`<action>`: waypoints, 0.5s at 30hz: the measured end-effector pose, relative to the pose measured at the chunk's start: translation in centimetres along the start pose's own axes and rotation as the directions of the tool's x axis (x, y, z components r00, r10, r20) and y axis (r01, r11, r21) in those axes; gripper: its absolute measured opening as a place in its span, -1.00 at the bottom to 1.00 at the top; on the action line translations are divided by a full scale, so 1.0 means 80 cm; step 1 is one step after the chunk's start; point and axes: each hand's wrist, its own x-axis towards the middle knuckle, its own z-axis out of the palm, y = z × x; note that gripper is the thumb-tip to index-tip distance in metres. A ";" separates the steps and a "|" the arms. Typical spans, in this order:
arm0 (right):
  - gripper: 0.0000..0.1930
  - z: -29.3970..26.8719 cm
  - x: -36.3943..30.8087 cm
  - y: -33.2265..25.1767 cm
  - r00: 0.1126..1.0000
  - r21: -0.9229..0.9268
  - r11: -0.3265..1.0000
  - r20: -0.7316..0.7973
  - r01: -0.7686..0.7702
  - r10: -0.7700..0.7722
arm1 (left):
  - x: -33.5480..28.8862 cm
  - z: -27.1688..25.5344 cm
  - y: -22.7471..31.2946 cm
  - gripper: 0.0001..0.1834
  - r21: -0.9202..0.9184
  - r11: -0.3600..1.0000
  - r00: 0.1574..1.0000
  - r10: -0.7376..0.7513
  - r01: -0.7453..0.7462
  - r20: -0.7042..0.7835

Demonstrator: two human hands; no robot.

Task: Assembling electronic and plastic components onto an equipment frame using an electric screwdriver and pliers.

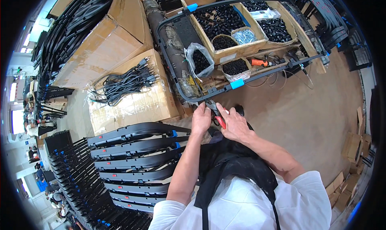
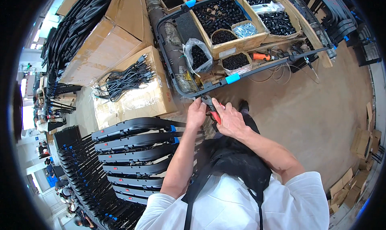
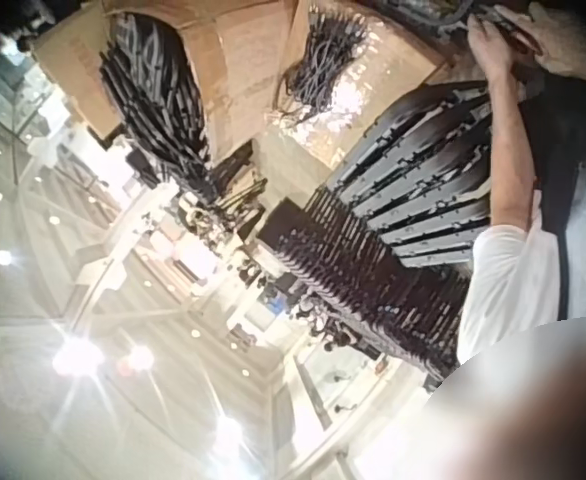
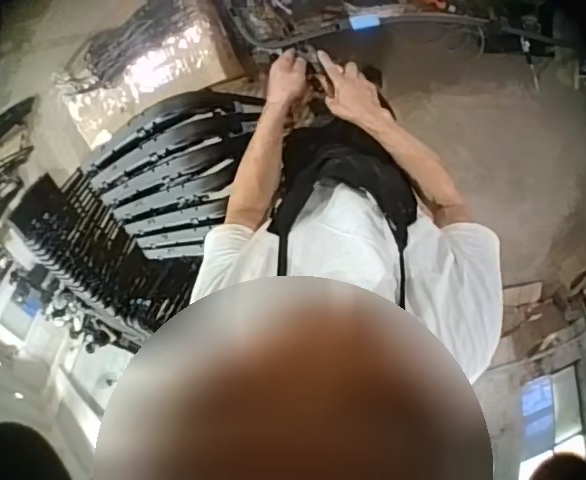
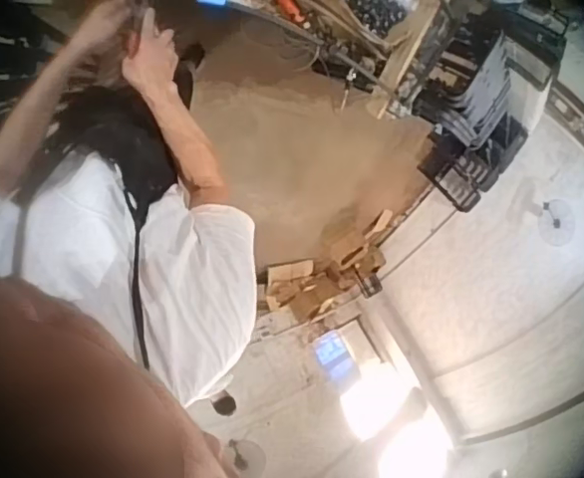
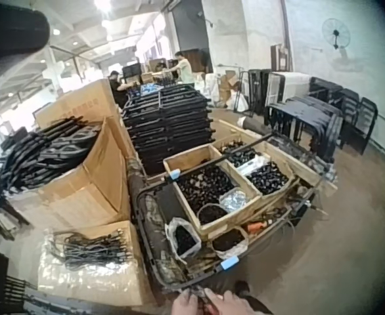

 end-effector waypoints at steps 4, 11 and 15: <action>0.01 0.004 -0.007 0.015 0.994 -0.076 0.997 -0.108 0.023 -0.031 | 0.013 -0.042 0.120 -0.67 0.299 0.950 0.993 -0.067 0.092 -0.093; -0.06 0.014 -0.012 -0.006 0.978 -0.160 0.985 -0.183 0.070 -0.099 | 0.110 -0.039 0.094 -0.61 0.835 0.377 0.886 0.390 -0.400 0.249; -0.09 0.023 -0.014 -0.003 0.971 -0.170 0.985 -0.224 0.041 -0.079 | 0.098 -0.018 0.086 -0.62 0.727 0.533 0.893 0.360 -0.434 0.270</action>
